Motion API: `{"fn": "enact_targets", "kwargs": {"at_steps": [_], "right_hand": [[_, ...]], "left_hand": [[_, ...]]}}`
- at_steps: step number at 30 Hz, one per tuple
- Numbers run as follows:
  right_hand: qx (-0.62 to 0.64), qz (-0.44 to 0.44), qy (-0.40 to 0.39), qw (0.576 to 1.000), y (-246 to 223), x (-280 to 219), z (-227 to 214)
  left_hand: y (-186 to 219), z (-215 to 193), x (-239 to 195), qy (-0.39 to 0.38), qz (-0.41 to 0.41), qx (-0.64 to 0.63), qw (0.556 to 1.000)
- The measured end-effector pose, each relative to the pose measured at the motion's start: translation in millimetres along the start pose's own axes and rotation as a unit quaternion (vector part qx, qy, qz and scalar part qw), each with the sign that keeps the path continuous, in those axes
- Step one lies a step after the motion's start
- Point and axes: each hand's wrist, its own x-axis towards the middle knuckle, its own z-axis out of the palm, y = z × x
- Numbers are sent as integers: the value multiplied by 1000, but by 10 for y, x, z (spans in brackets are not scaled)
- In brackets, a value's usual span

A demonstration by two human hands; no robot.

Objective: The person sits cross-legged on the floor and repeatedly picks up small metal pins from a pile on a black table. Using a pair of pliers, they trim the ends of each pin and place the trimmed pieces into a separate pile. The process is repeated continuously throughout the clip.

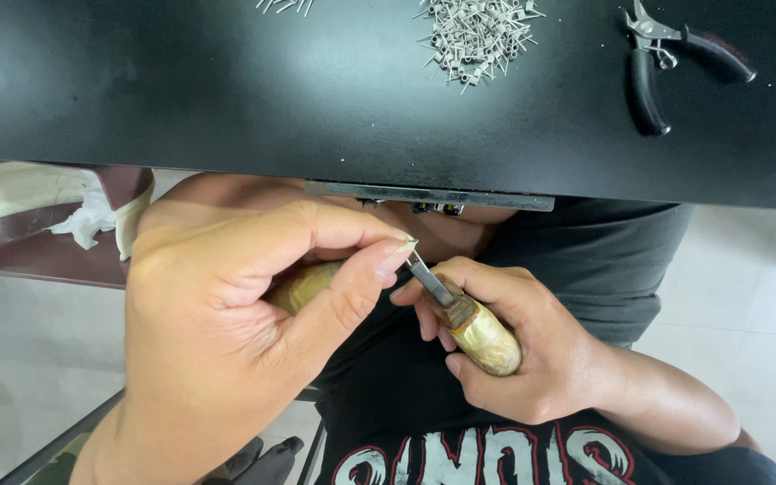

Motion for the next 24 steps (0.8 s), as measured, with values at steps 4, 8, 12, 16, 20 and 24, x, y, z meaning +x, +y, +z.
{"fn": "enact_targets", "kwargs": {"at_steps": [4,8,12,16,20,24], "right_hand": [[-1,3,-1,1000,-5,-8,7],[-17,-14,5,1000,-9,-19,11],[-37,-40,3,999,-33,-24,2],[-40,-54,4,998,-64,-34,0],[-15,-73,-16,997,-133,-48,-28],[-2,-83,-35,996,-155,-118,-55]], "left_hand": [[23,3,14,0,27,-14,1000],[67,42,-69,37,33,42,998],[108,85,-228,51,15,120,991],[278,203,-372,98,-8,157,983],[195,129,-501,22,88,282,955],[15,176,-735,8,82,145,986]]}}
